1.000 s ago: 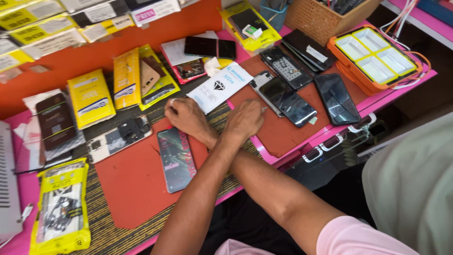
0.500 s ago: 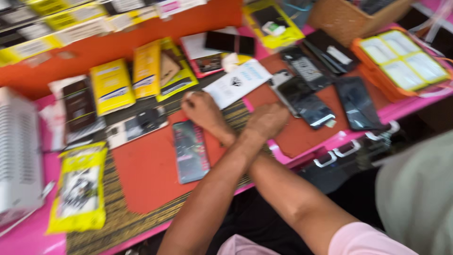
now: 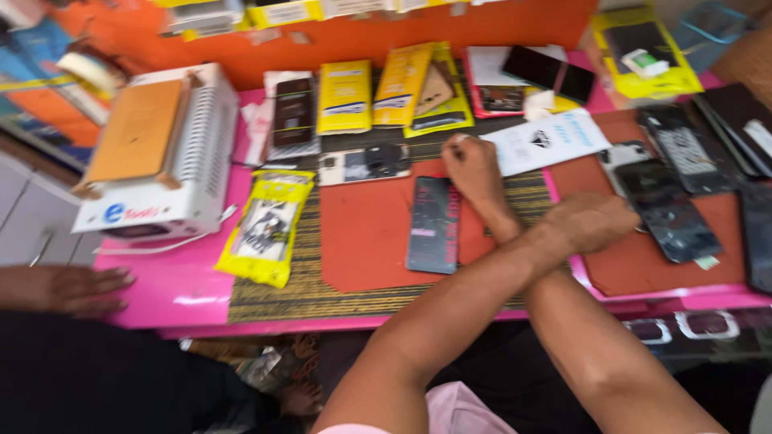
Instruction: The person handles a smartphone, removes a protective film from its screen, and then uses a small tool to pry open the device's back cover. They continue to work on the internal components of the phone.
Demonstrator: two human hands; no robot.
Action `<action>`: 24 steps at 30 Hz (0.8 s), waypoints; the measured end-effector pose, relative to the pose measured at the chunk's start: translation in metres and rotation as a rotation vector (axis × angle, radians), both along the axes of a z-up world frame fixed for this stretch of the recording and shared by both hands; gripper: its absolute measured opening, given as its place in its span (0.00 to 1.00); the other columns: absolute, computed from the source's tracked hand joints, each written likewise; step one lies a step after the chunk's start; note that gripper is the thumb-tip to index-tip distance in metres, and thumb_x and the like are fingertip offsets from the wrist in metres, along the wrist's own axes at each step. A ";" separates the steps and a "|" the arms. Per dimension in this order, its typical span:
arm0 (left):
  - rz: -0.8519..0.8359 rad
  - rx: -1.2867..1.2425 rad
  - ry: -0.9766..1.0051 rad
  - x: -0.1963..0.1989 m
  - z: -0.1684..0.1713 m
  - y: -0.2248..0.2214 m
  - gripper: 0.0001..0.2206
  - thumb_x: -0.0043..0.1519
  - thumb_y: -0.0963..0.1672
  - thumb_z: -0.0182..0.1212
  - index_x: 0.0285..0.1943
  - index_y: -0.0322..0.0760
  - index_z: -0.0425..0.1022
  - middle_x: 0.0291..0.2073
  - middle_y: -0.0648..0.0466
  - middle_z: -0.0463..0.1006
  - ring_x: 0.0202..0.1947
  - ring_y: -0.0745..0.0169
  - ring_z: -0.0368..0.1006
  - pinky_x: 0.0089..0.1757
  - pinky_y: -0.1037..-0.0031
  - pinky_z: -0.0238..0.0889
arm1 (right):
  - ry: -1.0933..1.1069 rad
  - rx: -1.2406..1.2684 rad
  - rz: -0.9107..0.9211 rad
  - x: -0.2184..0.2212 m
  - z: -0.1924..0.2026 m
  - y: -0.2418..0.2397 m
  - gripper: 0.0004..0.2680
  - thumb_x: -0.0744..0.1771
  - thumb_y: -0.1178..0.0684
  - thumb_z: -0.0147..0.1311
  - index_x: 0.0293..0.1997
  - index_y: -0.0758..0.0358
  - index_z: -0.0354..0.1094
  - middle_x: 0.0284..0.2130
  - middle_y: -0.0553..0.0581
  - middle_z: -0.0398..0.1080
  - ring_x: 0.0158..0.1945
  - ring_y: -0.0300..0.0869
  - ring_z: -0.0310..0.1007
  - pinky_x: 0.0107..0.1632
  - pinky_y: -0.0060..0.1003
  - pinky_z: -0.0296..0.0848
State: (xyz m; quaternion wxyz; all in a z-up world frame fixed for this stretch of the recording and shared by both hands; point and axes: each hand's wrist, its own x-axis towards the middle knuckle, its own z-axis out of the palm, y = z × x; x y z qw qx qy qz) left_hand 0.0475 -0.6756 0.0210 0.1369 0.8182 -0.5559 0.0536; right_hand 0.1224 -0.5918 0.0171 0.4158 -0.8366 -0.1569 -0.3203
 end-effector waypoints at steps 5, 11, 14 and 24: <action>0.027 -0.035 -0.010 -0.003 0.005 0.002 0.09 0.56 0.41 0.54 0.38 0.41 0.81 0.38 0.48 0.83 0.40 0.45 0.82 0.35 0.57 0.75 | -0.001 0.007 -0.040 -0.004 0.005 0.006 0.04 0.66 0.60 0.56 0.34 0.70 0.75 0.27 0.66 0.76 0.30 0.53 0.79 0.34 0.43 0.75; -0.008 -0.125 -0.004 -0.008 0.010 0.009 0.10 0.53 0.39 0.54 0.40 0.38 0.78 0.37 0.47 0.82 0.38 0.44 0.82 0.32 0.55 0.74 | -0.017 -0.005 -0.057 -0.004 0.005 0.004 0.05 0.66 0.60 0.56 0.33 0.72 0.74 0.26 0.66 0.76 0.28 0.52 0.79 0.33 0.42 0.75; -0.014 -0.072 -0.047 -0.008 0.014 0.014 0.07 0.56 0.39 0.54 0.39 0.39 0.78 0.38 0.49 0.82 0.41 0.45 0.82 0.34 0.56 0.75 | 0.010 -0.004 -0.077 -0.005 0.005 0.005 0.06 0.67 0.59 0.56 0.32 0.72 0.74 0.25 0.66 0.75 0.28 0.51 0.78 0.32 0.42 0.74; 0.296 -0.549 -0.081 0.003 0.053 0.173 0.08 0.58 0.42 0.57 0.44 0.37 0.78 0.41 0.46 0.78 0.43 0.45 0.75 0.43 0.58 0.68 | -0.219 -0.365 -0.056 0.008 -0.009 -0.005 0.05 0.63 0.57 0.61 0.30 0.69 0.73 0.24 0.64 0.74 0.29 0.54 0.77 0.33 0.47 0.71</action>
